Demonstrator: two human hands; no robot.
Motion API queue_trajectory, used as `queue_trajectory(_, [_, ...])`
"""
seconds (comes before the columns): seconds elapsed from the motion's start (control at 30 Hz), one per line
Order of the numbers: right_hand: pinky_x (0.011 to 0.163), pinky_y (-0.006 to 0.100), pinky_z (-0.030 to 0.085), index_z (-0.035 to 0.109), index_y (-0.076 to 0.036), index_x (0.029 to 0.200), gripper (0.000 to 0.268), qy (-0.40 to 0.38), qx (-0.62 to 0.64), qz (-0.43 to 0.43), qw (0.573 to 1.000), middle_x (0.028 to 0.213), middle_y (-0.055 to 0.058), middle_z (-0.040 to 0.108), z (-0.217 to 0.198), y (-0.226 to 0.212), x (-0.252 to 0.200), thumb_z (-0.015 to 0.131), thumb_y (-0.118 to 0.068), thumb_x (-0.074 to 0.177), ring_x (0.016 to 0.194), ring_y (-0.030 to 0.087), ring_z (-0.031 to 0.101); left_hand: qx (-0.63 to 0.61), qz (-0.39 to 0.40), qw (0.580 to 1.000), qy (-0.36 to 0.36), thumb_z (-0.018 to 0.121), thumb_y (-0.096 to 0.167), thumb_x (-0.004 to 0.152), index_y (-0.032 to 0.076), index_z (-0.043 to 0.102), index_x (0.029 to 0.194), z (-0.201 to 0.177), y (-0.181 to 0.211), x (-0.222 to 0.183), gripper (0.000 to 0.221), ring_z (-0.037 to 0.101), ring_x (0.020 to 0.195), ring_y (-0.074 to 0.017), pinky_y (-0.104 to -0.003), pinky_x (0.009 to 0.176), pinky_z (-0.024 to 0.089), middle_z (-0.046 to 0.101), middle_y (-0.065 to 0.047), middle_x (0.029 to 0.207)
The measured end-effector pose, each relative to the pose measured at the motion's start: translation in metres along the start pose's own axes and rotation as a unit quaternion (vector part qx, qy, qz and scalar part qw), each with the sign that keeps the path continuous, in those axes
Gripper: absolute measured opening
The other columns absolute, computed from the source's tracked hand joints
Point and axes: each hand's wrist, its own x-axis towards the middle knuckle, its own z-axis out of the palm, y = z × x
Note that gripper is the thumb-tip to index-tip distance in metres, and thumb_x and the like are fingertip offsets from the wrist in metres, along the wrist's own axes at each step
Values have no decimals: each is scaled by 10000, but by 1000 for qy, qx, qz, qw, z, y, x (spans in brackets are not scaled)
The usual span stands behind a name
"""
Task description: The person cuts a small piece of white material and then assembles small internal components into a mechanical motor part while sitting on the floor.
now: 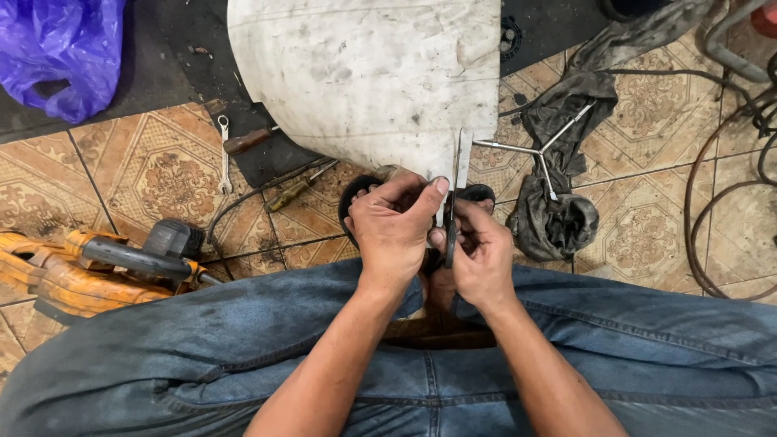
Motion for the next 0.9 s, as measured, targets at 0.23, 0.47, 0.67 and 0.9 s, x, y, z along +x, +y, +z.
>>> queue_trajectory(0.23, [523, 267, 481, 723, 21, 1069, 260, 4, -25, -6, 1000, 614, 62, 619, -1, 0, 0, 821, -80, 850, 571, 105, 538, 2, 3, 1000, -3, 821, 122, 841, 100, 722, 659, -3, -6, 3, 208, 594, 476, -108, -234, 477, 443, 588, -52, 478])
queue_trajectory(0.47, [580, 247, 492, 730, 0, 1095, 264, -9, -18, 18, 1000, 638, 56, 644, -2, -4, -1, 819, -99, 867, 609, 95, 543, 4, -15, 1000, 7, 820, 143, 828, 55, 747, 744, -3, -15, 5, 142, 600, 538, -120, -286, 519, 473, 637, -71, 542])
queue_trajectory(0.67, [732, 456, 524, 741, 24, 1057, 299, -211, -85, 116, 967, 760, 208, 717, -46, -29, 7, 817, -126, 809, 762, 250, 608, -34, -5, 999, 27, 676, 101, 922, 68, 645, 884, -10, -16, 17, 60, 564, 709, -109, -257, 609, 494, 601, -13, 729])
queue_trajectory(0.9, [472, 267, 300, 816, 18, 1047, 281, -317, -83, 229, 917, 638, 4, 591, -122, -34, 43, 824, -78, 783, 543, 102, 428, -201, -19, 978, -44, 633, -4, 961, -39, 566, 962, -19, -10, 17, 76, 757, 759, -222, -219, 648, 545, 664, -111, 832])
